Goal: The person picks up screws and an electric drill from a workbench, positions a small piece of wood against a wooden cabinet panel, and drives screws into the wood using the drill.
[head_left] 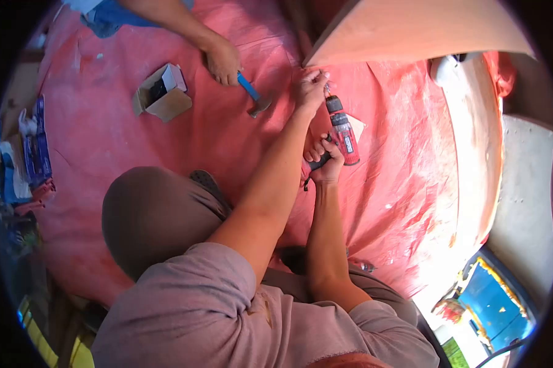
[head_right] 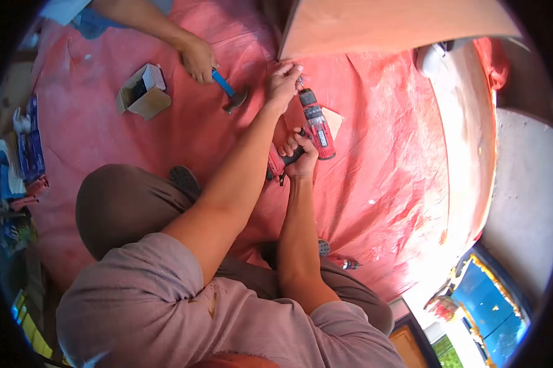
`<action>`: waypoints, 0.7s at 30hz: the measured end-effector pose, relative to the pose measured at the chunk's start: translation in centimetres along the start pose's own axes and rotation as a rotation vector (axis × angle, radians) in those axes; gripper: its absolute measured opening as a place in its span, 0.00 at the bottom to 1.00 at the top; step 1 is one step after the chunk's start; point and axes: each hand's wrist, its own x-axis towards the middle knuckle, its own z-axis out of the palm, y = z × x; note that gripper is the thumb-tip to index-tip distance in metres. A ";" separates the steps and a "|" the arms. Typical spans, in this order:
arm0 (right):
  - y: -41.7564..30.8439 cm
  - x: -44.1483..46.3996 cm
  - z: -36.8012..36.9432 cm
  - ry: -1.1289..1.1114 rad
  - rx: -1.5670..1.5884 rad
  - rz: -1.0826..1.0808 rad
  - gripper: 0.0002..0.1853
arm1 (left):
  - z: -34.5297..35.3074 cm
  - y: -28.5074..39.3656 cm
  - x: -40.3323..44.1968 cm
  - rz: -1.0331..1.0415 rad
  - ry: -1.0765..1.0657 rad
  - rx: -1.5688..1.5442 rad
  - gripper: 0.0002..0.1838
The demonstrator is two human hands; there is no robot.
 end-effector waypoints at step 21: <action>0.2 -0.5 -1.9 -0.106 0.095 -0.042 0.11 | 1.7 -2.0 -1.1 -0.003 0.038 0.122 0.17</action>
